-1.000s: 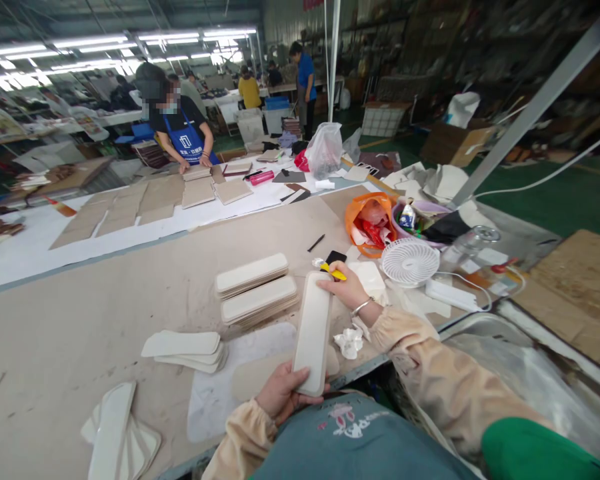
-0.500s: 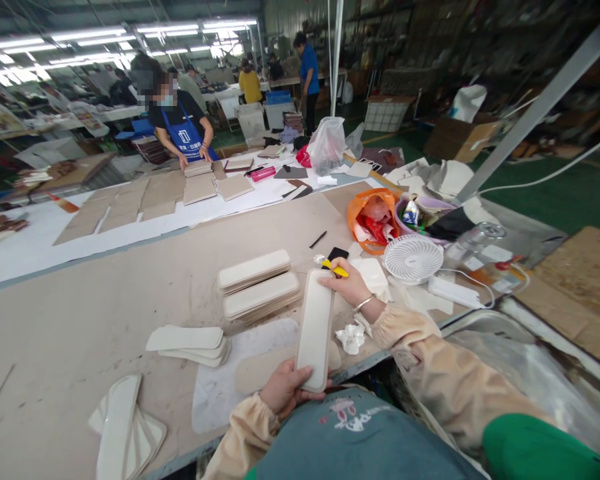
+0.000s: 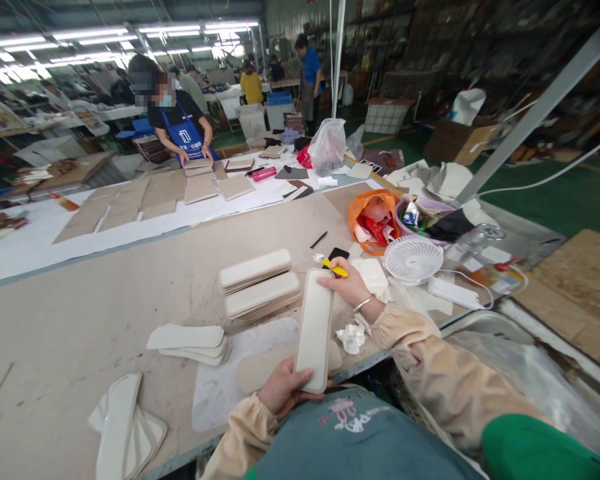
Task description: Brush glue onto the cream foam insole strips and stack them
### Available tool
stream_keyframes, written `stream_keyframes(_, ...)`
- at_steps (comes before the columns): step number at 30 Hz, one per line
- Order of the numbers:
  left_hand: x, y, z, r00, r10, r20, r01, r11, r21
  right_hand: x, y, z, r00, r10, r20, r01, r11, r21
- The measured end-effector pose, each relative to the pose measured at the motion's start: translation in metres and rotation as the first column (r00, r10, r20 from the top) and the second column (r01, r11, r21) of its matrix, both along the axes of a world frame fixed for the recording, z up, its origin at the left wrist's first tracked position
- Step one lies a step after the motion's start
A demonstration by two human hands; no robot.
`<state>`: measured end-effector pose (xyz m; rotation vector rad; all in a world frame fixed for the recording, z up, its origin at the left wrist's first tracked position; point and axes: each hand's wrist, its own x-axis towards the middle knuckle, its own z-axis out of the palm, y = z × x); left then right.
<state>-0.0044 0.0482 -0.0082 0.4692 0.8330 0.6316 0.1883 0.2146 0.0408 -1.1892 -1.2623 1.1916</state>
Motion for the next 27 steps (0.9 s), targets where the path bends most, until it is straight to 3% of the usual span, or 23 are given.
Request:
stream_keyframes(7,-0.003,0.018,0.020,0.979,0.052,0.198,-0.055,0.998,0.008,-0.003,-0.002,0.004,0.999,-0.013,0.032,0.012,0.999,0.033)
stream_keyframes(12,0.003,0.027,0.021,0.986,0.164,0.043,-0.165,0.986,0.037,-0.005,-0.004,0.002,0.997,-0.016,0.072,0.011,0.997,0.076)
stream_keyframes(15,0.006,0.028,0.016,0.989,0.147,-0.019,-0.145,0.987,0.063,-0.005,-0.005,0.001,0.999,-0.007,0.047,0.004,0.998,0.064)
stream_keyframes(21,0.005,0.028,0.013,0.988,0.156,-0.022,-0.154,0.985,0.075,-0.007,-0.009,0.001,1.000,0.010,0.026,-0.012,0.998,0.055)
stream_keyframes(27,0.005,0.034,0.016,0.965,0.258,-0.035,-0.251,0.958,0.135,-0.014,-0.017,0.001,0.992,0.009,0.127,-0.018,0.997,0.069)
